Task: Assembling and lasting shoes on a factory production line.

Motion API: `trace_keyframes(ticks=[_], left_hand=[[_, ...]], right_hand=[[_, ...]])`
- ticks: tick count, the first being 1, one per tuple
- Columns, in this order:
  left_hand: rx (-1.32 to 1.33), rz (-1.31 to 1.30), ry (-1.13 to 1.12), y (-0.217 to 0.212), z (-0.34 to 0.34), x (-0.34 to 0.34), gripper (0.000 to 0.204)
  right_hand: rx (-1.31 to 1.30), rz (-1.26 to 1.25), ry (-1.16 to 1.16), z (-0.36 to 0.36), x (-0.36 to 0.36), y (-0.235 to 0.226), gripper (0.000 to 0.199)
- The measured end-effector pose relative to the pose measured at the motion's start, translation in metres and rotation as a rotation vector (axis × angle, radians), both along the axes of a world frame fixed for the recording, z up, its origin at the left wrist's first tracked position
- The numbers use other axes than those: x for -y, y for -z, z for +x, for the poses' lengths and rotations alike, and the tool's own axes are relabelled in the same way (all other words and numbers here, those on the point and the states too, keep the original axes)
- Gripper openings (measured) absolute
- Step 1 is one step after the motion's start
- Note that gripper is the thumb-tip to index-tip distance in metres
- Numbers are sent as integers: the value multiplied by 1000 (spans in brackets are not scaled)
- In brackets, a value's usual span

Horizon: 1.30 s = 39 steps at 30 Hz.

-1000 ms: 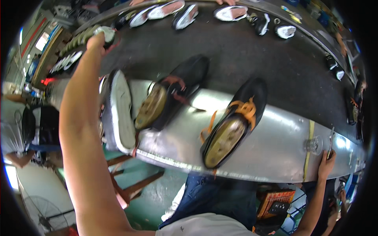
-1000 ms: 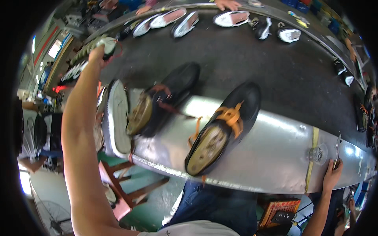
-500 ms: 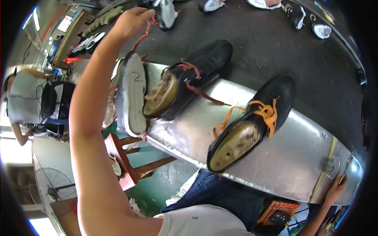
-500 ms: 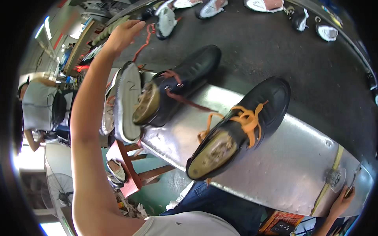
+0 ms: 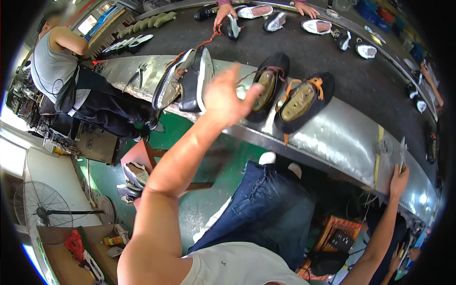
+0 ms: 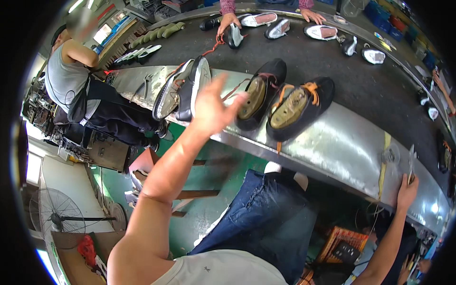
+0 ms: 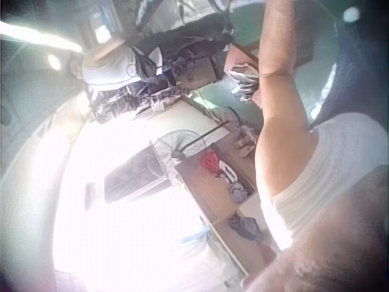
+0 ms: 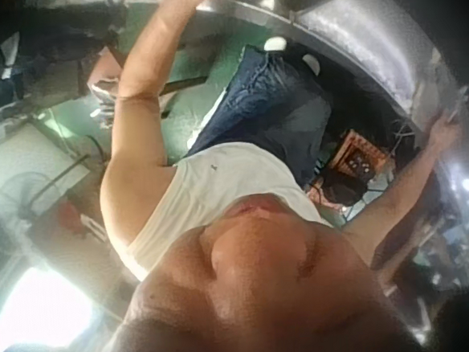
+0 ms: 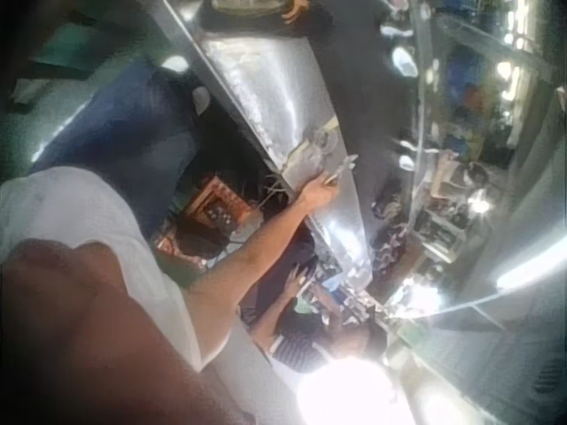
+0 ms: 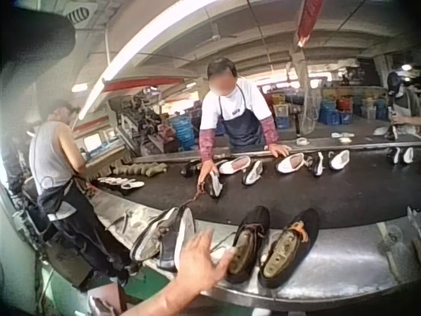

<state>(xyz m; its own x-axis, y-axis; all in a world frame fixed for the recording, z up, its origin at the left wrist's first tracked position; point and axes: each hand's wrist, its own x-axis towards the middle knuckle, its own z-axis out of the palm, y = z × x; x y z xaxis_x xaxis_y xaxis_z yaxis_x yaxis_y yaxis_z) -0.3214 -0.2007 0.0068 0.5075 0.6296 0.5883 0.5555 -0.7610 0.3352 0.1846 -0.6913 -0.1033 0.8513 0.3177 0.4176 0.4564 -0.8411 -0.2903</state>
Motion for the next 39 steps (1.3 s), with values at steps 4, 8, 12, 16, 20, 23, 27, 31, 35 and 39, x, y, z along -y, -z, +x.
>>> trace_keyframes(ticks=[4,8,12,16,20,23,27,31,35,39], left_hand=[[-215,-97,-586,35,-59,-24,102],[55,-340,-633,46,-84,-28,92],[9,29,-445,16,-107,-28,69],[182,291,-108,-80,-139,51,56],[723,-141,349,-81,-154,120,61],[529,-718,650,-26,-133,160,55],[310,-1159,614,115,-60,206,50],[459,-1532,654,149,-37,217,47],[357,-1601,686,135,-45,217,50],[272,-1474,792,129,-63,215,50]], right_hand=[[184,186,-90,-25,9,1,47],[-18,438,-139,-145,-6,3,41],[-364,448,-291,-265,8,-1,38],[-712,441,-377,-347,20,7,36],[-1170,613,-463,-392,21,20,39],[-1329,624,-523,-413,19,8,38],[-1384,499,-563,-431,9,-12,29],[-1432,247,-637,-438,4,-28,30],[-1500,155,-691,-439,-16,-48,31],[-1694,352,-796,-433,-39,-43,32]])
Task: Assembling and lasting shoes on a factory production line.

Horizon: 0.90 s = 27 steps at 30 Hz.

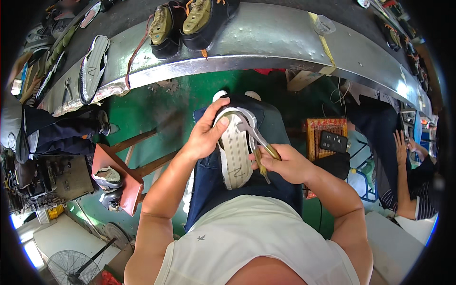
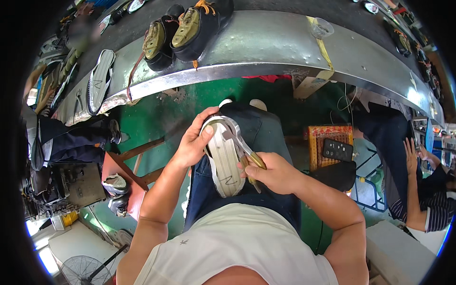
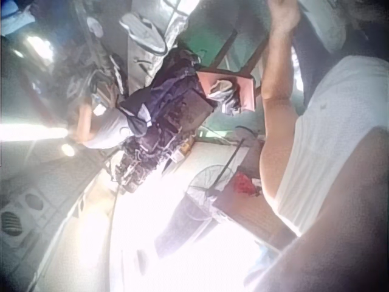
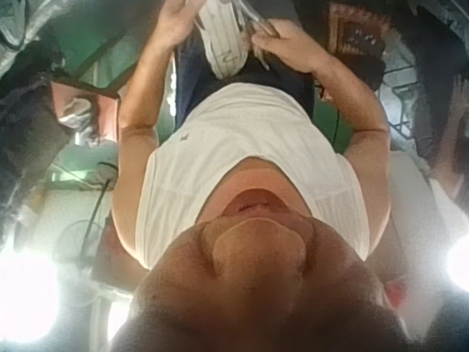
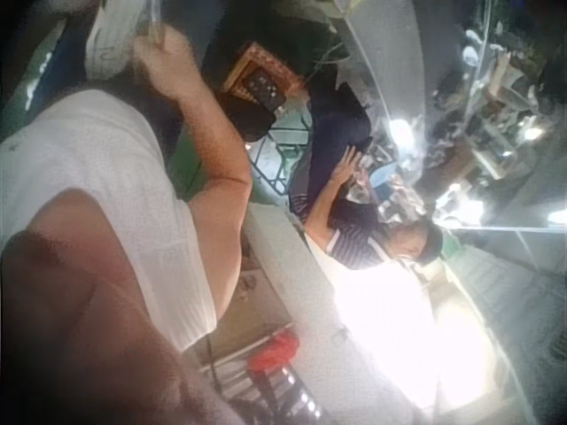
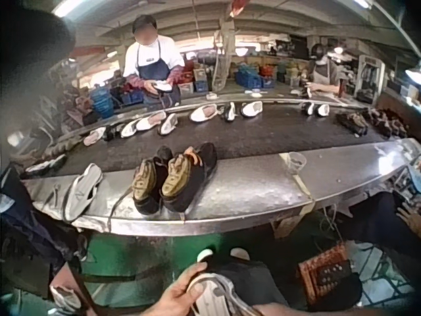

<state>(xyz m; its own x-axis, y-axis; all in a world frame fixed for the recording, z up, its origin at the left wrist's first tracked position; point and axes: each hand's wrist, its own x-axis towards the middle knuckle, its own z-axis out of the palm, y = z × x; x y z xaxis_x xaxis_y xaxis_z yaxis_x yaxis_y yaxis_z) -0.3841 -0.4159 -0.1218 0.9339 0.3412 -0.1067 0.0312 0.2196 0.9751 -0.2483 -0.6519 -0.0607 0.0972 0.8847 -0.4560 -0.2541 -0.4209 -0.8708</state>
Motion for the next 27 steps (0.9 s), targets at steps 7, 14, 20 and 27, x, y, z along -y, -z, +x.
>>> trace_keyframes(ticks=[7,14,20,27], left_hand=[[-95,351,42,-5,-17,-17,46],[1,396,-19,24,-9,-51,41],[-152,378,-164,21,-25,-45,43],[-248,60,-190,21,-26,-32,43]], right_hand=[[-211,-301,-142,25,-34,-20,27],[712,50,-36,0,-55,53,27],[863,-108,-290,-6,-68,-5,17],[363,-163,-279,19,-62,-36,31]])
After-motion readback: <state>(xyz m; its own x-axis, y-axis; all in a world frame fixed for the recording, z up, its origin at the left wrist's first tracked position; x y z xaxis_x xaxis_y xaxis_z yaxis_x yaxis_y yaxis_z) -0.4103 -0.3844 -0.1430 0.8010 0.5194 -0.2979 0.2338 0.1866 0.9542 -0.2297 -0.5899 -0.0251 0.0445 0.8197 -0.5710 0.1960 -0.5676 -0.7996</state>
